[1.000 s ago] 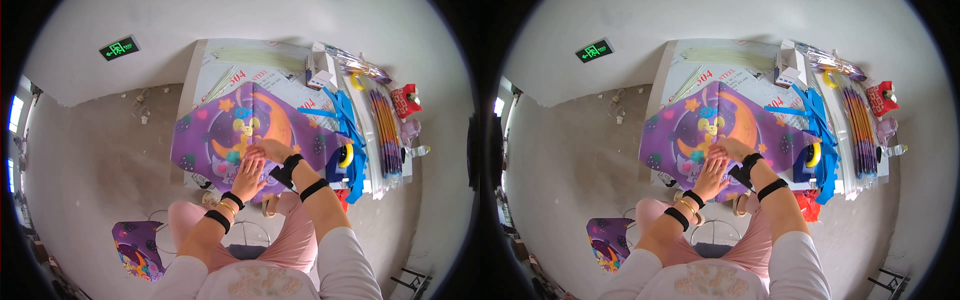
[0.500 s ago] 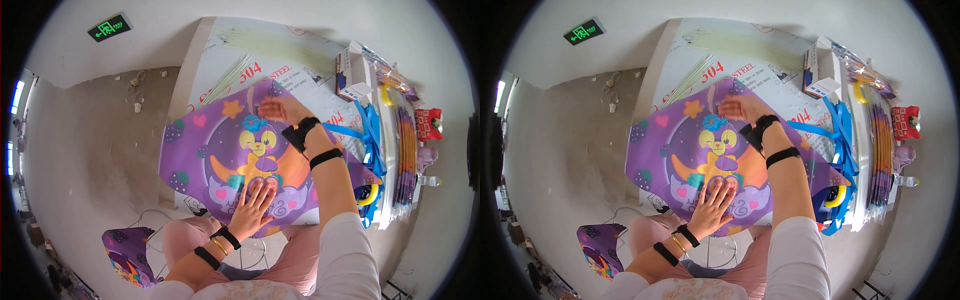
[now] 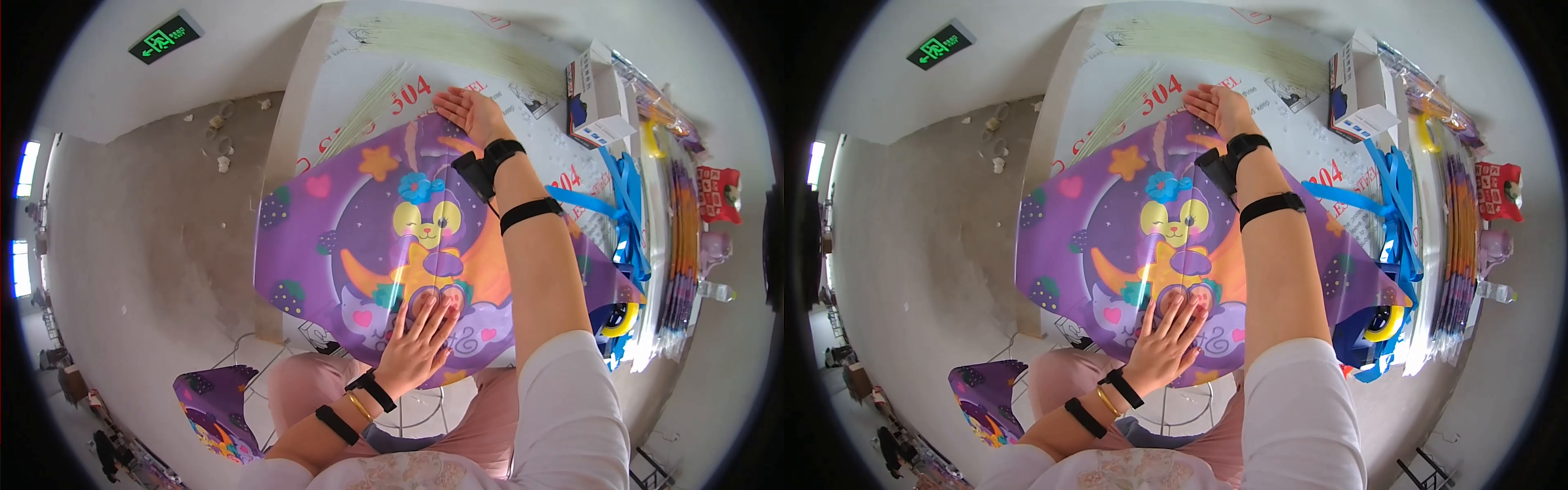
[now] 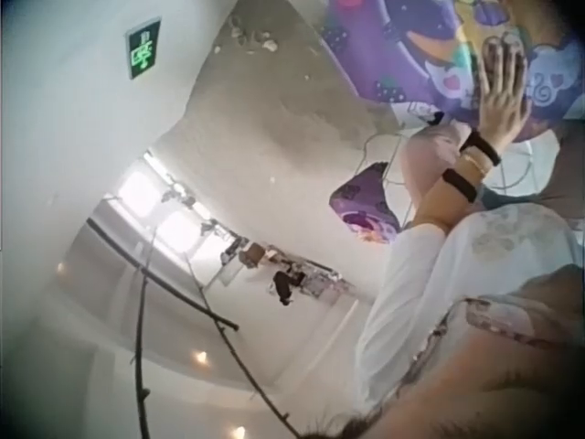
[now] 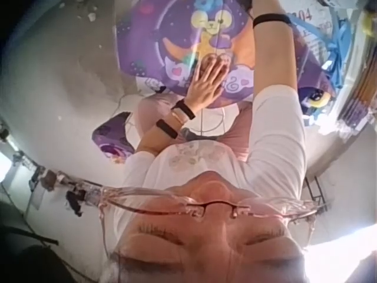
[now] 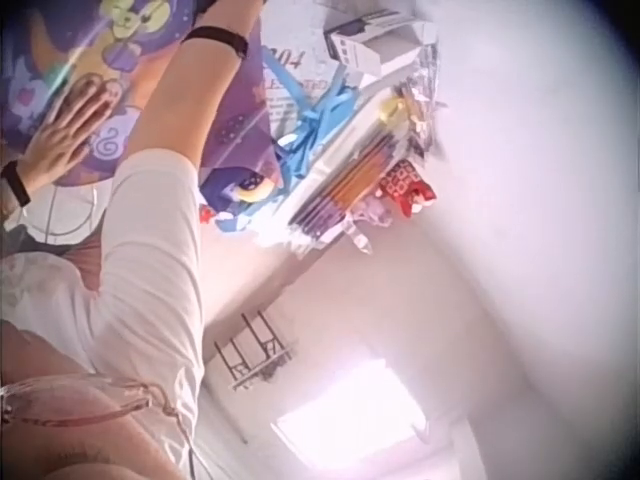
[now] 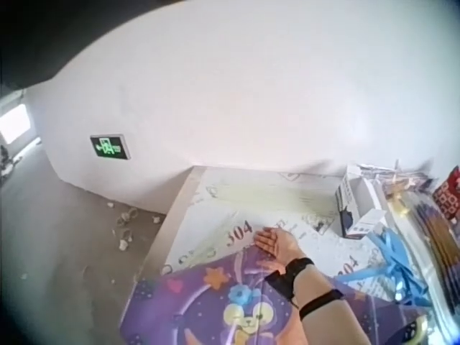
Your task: The person is assembling a kite by attaching the printed fabric to the plastic frame.
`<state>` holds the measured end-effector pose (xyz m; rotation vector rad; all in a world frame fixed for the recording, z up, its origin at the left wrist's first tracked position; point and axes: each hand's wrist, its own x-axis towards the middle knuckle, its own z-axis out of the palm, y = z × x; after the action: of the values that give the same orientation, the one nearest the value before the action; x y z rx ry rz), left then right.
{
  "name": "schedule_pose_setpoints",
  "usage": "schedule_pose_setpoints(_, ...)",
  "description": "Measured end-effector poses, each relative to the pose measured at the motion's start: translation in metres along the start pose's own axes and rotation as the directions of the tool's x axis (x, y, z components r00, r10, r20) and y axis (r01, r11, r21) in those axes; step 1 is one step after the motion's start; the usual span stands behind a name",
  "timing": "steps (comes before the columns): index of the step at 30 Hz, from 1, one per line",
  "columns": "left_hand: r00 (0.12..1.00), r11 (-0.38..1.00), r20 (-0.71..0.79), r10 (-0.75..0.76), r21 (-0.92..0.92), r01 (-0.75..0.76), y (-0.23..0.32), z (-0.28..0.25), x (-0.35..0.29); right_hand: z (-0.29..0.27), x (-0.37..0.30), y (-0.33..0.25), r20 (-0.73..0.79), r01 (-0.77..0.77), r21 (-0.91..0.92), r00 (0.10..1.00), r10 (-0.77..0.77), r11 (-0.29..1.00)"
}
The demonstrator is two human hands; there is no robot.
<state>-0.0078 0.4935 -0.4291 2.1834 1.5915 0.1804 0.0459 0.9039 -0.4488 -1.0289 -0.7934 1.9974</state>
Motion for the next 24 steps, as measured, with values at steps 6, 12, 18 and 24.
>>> schedule_pose_setpoints(6, 0.998, 1.0, -0.062, -0.006, -0.017, 0.005, 0.019, -0.004, -0.031, -0.001, -0.099, 0.002, 0.128, 0.163, -0.354, 0.984, -0.124, 0.921)
schedule_pose_setpoints(12, 0.989, 1.0, -0.149, 0.017, 0.023, -0.013, 0.029, -0.013, -0.057, -0.006, -0.289, 0.047, 0.46, 0.447, -0.861, 0.888, -0.007, 0.244)
schedule_pose_setpoints(18, 0.975, 0.991, -0.194, 0.104, 0.099, -0.085, 0.054, -0.012, -0.06, -0.021, -0.421, 0.092, 0.434, 0.398, -0.879, 0.896, -0.097, -0.263)
schedule_pose_setpoints(24, 0.973, 0.992, -0.232, 0.017, 0.124, 0.012, 0.078, -0.015, -0.092, -0.016, -0.451, 0.123, 0.344, 0.314, -0.926, 0.93, -0.128, -0.207)
